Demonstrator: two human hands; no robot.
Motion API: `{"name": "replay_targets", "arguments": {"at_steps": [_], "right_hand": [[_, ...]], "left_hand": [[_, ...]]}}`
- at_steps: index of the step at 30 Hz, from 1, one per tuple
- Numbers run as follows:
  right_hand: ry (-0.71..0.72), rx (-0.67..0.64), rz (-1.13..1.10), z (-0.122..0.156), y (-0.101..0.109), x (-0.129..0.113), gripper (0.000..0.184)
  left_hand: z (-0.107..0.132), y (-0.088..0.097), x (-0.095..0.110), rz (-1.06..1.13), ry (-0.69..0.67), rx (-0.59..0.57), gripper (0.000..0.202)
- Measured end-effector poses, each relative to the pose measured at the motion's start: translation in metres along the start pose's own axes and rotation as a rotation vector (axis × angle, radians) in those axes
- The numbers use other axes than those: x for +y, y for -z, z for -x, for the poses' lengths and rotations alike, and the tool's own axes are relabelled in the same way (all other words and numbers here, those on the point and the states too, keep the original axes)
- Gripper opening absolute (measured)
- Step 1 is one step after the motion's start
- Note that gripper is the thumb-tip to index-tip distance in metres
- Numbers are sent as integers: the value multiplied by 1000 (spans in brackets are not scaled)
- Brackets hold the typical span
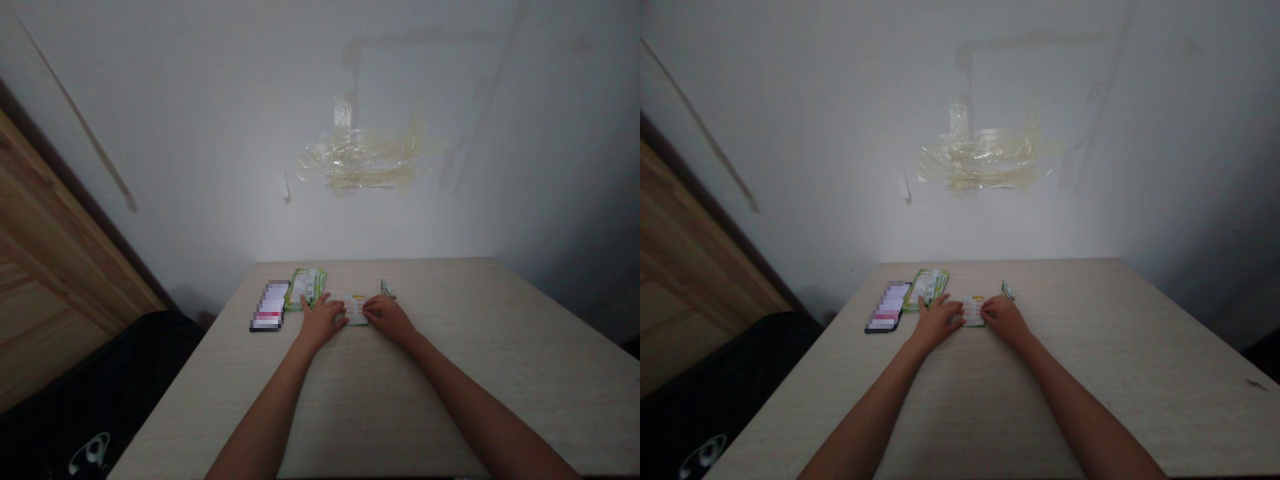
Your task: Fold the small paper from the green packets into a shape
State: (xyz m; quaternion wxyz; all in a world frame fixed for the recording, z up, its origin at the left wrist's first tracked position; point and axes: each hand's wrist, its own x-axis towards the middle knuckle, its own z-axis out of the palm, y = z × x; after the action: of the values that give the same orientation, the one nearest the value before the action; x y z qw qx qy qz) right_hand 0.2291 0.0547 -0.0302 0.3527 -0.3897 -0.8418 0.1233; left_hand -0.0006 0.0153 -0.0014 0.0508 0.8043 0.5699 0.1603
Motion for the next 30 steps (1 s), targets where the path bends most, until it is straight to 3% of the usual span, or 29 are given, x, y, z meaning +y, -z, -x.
{"name": "replay_targets", "arguments": {"at_steps": [9, 14, 21, 30], "right_hand": [[1, -61, 70, 0, 7, -11, 16], [-9, -60, 58, 0, 5, -7, 17], [-59, -25, 15, 3, -1, 7, 19], [-120, -147, 184, 0, 7, -6, 26]], "left_hand": [[2, -1, -3, -41, 15, 70, 23], [0, -1, -4, -40, -33, 12, 26], [-1, -1, -4, -22, 8, -27, 41], [-2, -1, -4, -63, 0, -79, 41]]}}
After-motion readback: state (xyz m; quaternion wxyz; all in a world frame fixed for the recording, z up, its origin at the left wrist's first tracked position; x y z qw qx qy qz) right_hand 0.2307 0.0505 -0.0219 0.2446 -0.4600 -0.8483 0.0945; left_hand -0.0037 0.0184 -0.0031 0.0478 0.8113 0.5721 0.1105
